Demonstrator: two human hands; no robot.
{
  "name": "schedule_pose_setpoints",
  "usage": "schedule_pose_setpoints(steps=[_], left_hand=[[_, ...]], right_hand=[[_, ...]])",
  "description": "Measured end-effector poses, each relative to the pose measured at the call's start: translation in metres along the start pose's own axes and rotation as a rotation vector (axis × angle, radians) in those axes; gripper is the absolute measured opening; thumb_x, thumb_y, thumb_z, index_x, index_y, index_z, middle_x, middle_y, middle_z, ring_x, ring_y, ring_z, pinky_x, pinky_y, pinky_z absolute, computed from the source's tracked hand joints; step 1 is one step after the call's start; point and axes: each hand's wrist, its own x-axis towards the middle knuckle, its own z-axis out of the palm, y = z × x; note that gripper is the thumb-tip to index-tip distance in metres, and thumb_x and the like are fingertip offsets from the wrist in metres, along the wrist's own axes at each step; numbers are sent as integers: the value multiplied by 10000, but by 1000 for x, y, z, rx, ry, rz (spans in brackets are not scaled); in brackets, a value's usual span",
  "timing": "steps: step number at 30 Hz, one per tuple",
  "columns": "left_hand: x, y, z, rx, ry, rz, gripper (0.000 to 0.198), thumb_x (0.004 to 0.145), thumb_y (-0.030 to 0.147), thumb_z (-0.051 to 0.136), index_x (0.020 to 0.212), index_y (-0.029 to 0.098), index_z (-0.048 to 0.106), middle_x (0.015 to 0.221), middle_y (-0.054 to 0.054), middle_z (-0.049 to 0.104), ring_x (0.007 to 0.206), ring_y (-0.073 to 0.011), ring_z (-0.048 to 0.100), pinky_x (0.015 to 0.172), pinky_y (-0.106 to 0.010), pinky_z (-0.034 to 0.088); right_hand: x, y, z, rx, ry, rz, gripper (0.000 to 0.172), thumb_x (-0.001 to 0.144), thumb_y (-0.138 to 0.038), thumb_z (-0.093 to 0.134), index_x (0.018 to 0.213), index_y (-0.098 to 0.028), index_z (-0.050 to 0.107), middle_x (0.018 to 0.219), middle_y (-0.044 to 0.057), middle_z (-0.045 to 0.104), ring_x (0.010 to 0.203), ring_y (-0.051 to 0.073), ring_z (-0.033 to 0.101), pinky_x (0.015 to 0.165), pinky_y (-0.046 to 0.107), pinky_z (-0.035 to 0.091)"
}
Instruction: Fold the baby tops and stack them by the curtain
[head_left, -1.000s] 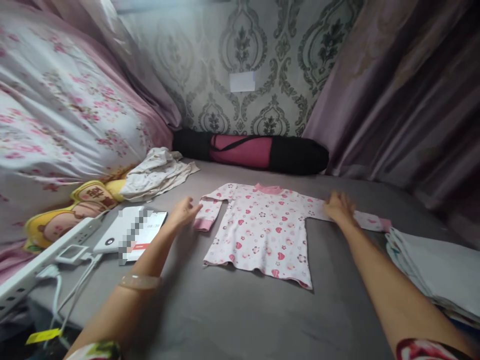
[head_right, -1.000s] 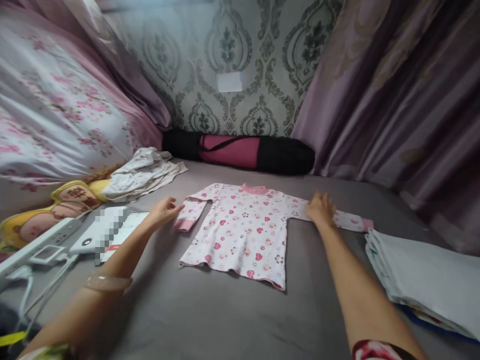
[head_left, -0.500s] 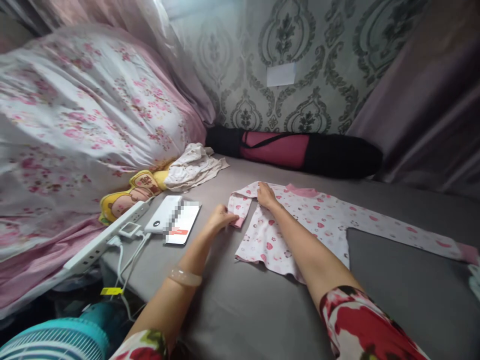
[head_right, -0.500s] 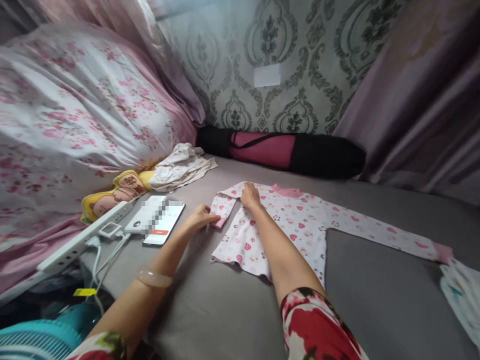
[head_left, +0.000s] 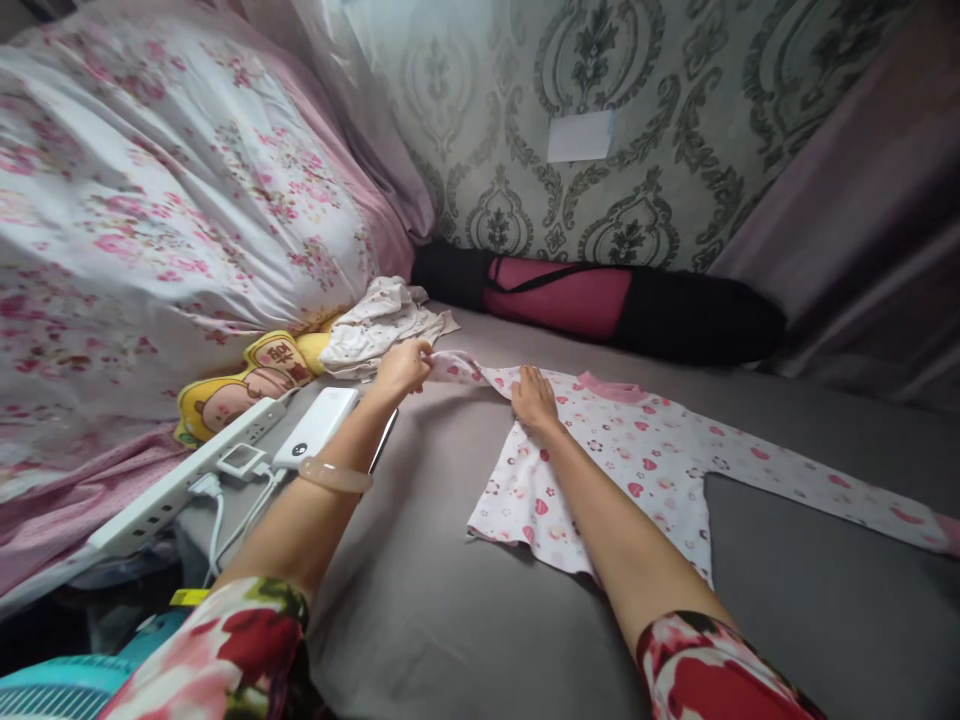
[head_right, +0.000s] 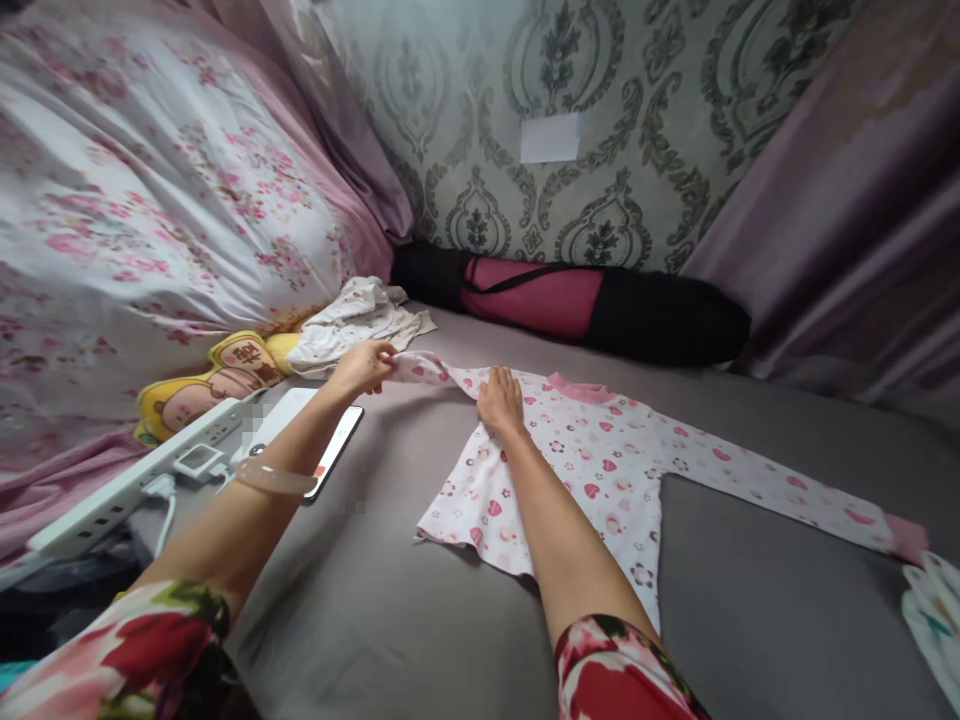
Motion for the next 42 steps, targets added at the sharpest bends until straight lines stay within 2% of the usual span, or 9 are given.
schedule_pose_setpoints(steps=[5, 13, 16, 20, 24, 29, 34, 37, 42], left_hand=[[47, -20, 7, -154, 322, 109, 297, 767, 164, 505, 985, 157, 707, 824, -63, 708, 801, -187, 661, 779, -263, 483], [90, -48, 43, -640, 357, 10, 337, 719, 326, 566, 921, 100, 713, 782, -42, 682, 768, -169, 608, 746, -260, 485], [94, -61, 59, -468, 357, 6, 326, 691, 258, 581, 948, 108, 711, 761, -39, 664, 773, -191, 616, 758, -290, 493], [92, -67, 72, -38, 288, 92, 344, 719, 119, 476, 973, 119, 708, 997, -102, 678, 973, -224, 615, 890, -317, 475], [87, -62, 78, 93, 226, 120, 352, 684, 41, 450, 912, 103, 712, 1096, -156, 660, 1087, -274, 580, 965, -372, 442], [73, -33, 81, 336, 263, 150, 334, 756, 70, 470, 1001, 76, 698, 1330, -236, 541, 1386, -414, 280, 1113, -590, 181], [44, 47, 127, 182, 28, 446, 444, 955, 318, 343, 1320, 145, 528, 1414, -136, 512, 1370, -288, 367, 1135, -465, 240], [29, 87, 161, 5, -140, 507, 511, 990, 398, 221, 1308, 148, 533, 1389, -120, 544, 1323, -239, 441, 1108, -382, 302], [30, 84, 171, -102, -162, 404, 612, 995, 416, 110, 1376, 102, 471, 1447, -146, 481, 1350, -223, 426, 1116, -350, 299]], right_hand=[[-1, -1, 0, -5, 6, -9, 548, 979, -299, 230, 1475, -79, 308, 1568, 133, 280, 1455, 244, 199, 1179, 396, 146], [-8, -11, -2, -80, -38, 3, 631, 993, -426, 226, 1512, -69, 259, 1591, 150, 202, 1471, 258, 107, 1179, 409, 52], [-9, -13, -3, -109, -54, 5, 620, 995, -458, 223, 1514, -125, 284, 1596, 142, 190, 1472, 259, 93, 1168, 420, 37], [-10, -14, -5, -127, -68, 8, 604, 995, -449, 217, 1513, -148, 294, 1597, 133, 195, 1472, 256, 92, 1163, 419, 33], [-11, -14, -6, -116, -63, 9, 579, 993, -391, 214, 1509, -147, 306, 1592, 129, 216, 1470, 253, 109, 1165, 414, 42], [-11, -15, -5, -123, -55, 10, 571, 984, -361, 235, 1506, -143, 313, 1591, 123, 222, 1470, 252, 114, 1168, 418, 48], [-8, -14, -5, -204, -85, 3, 591, 971, -348, 287, 1524, -141, 264, 1601, 111, 195, 1473, 264, 101, 1173, 431, 64], [-8, -12, -5, -312, -137, -80, 651, 925, -347, 411, 1530, -163, 255, 1610, 86, 169, 1477, 280, 66, 1179, 439, 37], [-10, -12, -6, -289, -112, -39, 689, 931, -365, 371, 1537, -90, 196, 1602, 126, 181, 1476, 279, 81, 1183, 427, 64]])
